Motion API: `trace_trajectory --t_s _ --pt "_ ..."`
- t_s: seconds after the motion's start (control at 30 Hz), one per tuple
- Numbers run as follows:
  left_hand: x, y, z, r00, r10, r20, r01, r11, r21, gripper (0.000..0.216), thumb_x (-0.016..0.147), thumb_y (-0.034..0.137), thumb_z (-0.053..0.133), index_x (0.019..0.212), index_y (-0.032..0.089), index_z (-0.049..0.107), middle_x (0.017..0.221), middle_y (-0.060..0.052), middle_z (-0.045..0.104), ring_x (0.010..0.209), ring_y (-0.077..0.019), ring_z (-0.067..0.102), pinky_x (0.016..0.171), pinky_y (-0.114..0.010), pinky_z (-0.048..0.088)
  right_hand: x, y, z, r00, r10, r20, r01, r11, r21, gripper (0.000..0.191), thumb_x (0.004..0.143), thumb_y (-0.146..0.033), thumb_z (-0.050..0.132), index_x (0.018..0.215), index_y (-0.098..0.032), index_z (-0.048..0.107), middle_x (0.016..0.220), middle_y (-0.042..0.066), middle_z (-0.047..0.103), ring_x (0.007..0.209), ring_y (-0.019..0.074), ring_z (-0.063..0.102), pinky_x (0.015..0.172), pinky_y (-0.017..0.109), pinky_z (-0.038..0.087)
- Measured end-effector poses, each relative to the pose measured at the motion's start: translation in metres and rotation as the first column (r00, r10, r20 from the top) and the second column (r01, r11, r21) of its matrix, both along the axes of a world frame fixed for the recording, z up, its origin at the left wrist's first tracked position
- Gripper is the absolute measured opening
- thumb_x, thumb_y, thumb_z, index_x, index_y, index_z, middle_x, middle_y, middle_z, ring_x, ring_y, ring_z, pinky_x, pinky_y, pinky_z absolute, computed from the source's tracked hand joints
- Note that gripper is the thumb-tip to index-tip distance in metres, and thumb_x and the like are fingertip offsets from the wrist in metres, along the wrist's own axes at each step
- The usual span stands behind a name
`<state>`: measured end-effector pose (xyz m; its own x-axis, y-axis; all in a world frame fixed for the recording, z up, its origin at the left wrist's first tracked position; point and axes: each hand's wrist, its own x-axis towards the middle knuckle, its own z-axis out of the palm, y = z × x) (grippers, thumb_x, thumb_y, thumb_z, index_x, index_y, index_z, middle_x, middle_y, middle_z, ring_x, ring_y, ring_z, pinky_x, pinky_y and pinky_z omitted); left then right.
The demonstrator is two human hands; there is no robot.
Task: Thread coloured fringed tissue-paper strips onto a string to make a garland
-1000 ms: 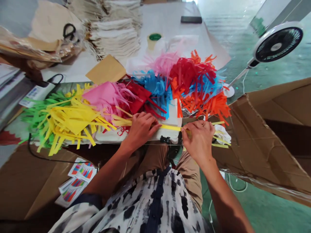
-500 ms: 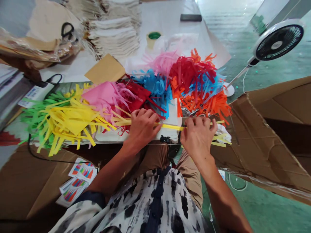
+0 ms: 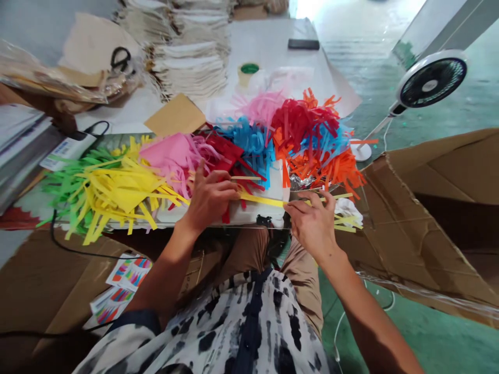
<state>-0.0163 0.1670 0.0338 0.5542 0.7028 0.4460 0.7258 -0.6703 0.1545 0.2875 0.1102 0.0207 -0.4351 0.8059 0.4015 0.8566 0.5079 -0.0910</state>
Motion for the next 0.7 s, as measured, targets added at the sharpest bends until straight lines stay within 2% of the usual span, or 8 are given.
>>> trace_trajectory --t_s 0.1,0.13,0.2,0.27,0.33,0.47,0.6,0.7 --pt "0.008 -0.004 0.009 0.996 0.070 0.054 -0.074 0.993 0.090 0.023 0.099 0.015 0.063 0.086 0.026 0.078 0.105 -0.003 0.079 0.119 -0.0265 0.060 0.123 -0.062 0.030 -0.004 0.003 0.006 1.000 -0.011 0.006 0.011 1.000 -0.005 0.017 0.090 -0.018 0.066 0.097 -0.028 0.077 0.101 -0.002 0.083 0.121 0.0301 0.064 0.114 0.055 0.025" --pt "0.017 -0.006 0.010 0.998 0.045 0.049 -0.050 0.994 0.094 0.018 0.099 0.016 0.063 0.092 0.025 0.078 0.110 -0.004 0.079 0.117 -0.0264 0.060 0.115 -0.057 0.039 -0.006 0.003 0.007 1.000 -0.017 0.013 0.018 1.000 -0.009 0.016 0.089 -0.018 0.065 0.096 -0.027 0.077 0.099 -0.002 0.083 0.121 0.0299 0.065 0.115 0.055 0.025" --pt "0.038 -0.008 0.007 0.996 -0.086 -0.018 0.087 0.995 0.041 0.015 0.100 0.020 0.063 0.106 0.023 0.077 0.111 -0.006 0.078 0.107 -0.0244 0.063 0.096 -0.045 0.048 -0.008 0.004 0.009 0.999 -0.029 0.017 0.029 0.999 -0.026 0.015 0.088 -0.018 0.065 0.094 -0.026 0.077 0.097 -0.001 0.083 0.120 0.0297 0.065 0.115 0.055 0.025" --pt "0.056 -0.007 -0.001 0.979 -0.171 -0.116 0.169 0.985 -0.024 0.014 0.102 0.021 0.061 0.101 0.019 0.075 0.101 -0.007 0.077 0.096 -0.0233 0.064 0.081 -0.040 0.048 -0.008 0.005 0.010 0.999 -0.033 0.005 0.033 0.998 -0.045 0.014 0.088 -0.019 0.066 0.094 -0.025 0.077 0.096 -0.001 0.083 0.119 0.0297 0.065 0.114 0.055 0.025" --pt "0.065 -0.003 -0.010 0.964 -0.196 -0.181 0.188 0.980 -0.061 0.015 0.103 0.020 0.060 0.095 0.016 0.073 0.095 -0.007 0.075 0.091 -0.0231 0.063 0.075 -0.038 0.046 -0.008 0.006 0.010 0.999 -0.036 -0.009 0.036 0.998 -0.057 0.013 0.090 -0.021 0.067 0.094 -0.025 0.078 0.096 -0.001 0.082 0.119 0.0297 0.065 0.113 0.055 0.026" --pt "0.067 0.003 -0.019 0.962 -0.158 -0.223 0.151 0.987 -0.052 0.014 0.104 0.021 0.059 0.098 0.017 0.070 0.096 -0.007 0.073 0.091 -0.0249 0.063 0.073 -0.038 0.043 -0.010 0.011 0.009 0.999 -0.049 -0.009 0.048 0.997 -0.057 0.013 0.098 -0.031 0.067 0.095 -0.024 0.078 0.096 0.002 0.082 0.119 0.0301 0.064 0.111 0.054 0.026" --pt "0.068 0.004 -0.019 0.971 -0.108 -0.213 0.095 0.993 -0.069 0.017 0.106 0.021 0.054 0.100 0.017 0.070 0.097 -0.008 0.072 0.092 -0.0255 0.063 0.074 -0.039 0.040 -0.011 0.015 0.005 0.999 -0.043 0.000 0.043 0.997 -0.071 0.018 0.103 -0.032 0.061 0.098 -0.024 0.076 0.101 0.003 0.079 0.113 0.0274 0.063 0.108 0.051 0.028" --pt "0.069 0.003 -0.017 0.982 -0.052 -0.183 0.037 0.996 -0.081 0.022 0.108 0.025 0.052 0.098 0.017 0.069 0.097 -0.008 0.072 0.096 -0.0266 0.064 0.078 -0.042 0.039 -0.010 0.016 0.001 0.995 -0.096 0.000 0.095 0.990 -0.100 0.021 0.105 -0.033 0.057 0.100 -0.022 0.074 0.102 0.006 0.076 0.112 0.0279 0.061 0.105 0.049 0.030"
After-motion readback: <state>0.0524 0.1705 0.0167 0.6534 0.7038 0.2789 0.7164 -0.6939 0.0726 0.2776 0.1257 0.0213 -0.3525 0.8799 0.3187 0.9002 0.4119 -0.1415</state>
